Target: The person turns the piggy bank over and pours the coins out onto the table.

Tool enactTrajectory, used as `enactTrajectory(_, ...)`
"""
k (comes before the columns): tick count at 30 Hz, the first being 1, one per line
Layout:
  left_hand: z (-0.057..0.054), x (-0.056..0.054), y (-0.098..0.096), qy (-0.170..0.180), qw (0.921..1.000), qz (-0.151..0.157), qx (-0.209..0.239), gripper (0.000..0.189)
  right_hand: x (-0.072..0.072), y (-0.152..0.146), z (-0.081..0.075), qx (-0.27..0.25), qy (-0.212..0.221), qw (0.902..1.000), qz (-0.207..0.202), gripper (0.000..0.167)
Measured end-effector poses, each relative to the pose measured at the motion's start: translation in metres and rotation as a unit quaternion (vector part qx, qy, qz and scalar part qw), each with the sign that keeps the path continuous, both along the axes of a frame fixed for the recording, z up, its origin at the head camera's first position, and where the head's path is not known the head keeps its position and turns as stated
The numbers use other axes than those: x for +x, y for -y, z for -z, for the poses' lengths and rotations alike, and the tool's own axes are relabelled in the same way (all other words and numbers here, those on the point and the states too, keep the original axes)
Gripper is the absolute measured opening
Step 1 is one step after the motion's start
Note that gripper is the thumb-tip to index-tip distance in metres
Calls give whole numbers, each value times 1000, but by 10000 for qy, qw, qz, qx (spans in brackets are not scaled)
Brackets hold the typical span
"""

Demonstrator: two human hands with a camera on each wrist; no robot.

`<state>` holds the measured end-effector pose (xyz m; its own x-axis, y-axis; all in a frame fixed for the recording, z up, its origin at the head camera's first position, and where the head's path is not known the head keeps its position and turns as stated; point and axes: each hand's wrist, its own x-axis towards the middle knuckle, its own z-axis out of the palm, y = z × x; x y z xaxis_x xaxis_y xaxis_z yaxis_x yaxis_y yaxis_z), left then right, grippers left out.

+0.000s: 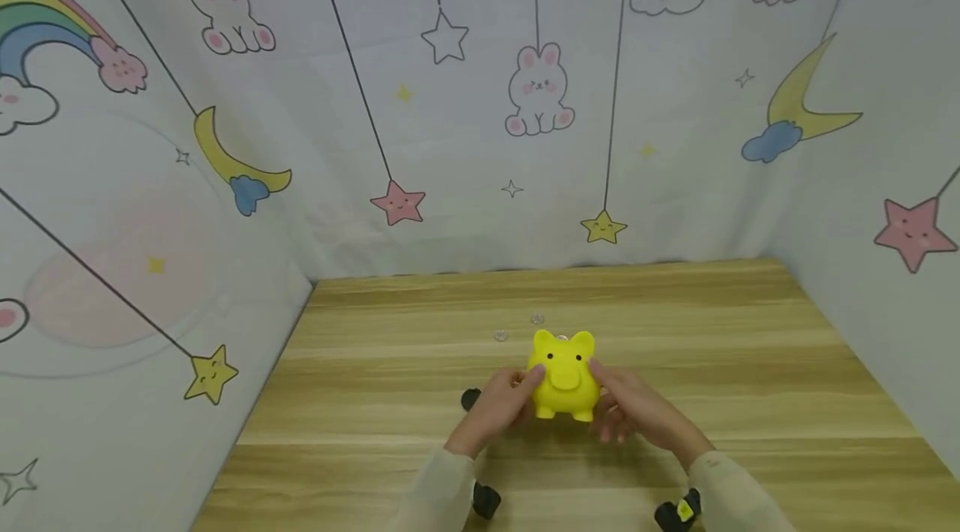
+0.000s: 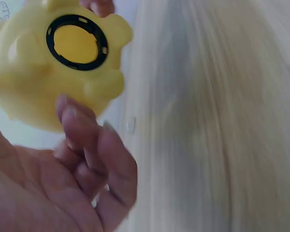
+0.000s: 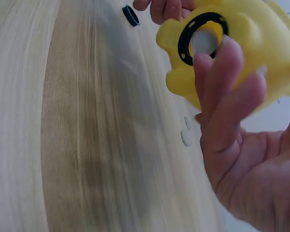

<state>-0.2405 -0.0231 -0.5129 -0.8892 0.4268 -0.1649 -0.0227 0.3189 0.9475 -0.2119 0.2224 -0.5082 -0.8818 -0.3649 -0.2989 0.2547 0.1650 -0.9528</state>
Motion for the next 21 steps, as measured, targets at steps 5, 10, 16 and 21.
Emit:
enactTrajectory(5, -5, 3, -7, 56, 9977, -267, -615, 76, 1, 9, -5, 739, 199, 9960, 469, 85)
enactTrajectory(10, -4, 3, -7, 34, 9972, -245, -701, 78, 1, 8, -9, 816, 226, 9956, 407, 84)
enactTrajectory(16, -2, -2, 3, 34, 9990, 412, -194, 66, 2, -2, -10, 450, 2, 9989, 104, 71)
enactTrajectory(21, -4, -4, 13, -27, 9970, 762, 122, 83, 2, -10, -5, -13, -296, 9995, -106, 85)
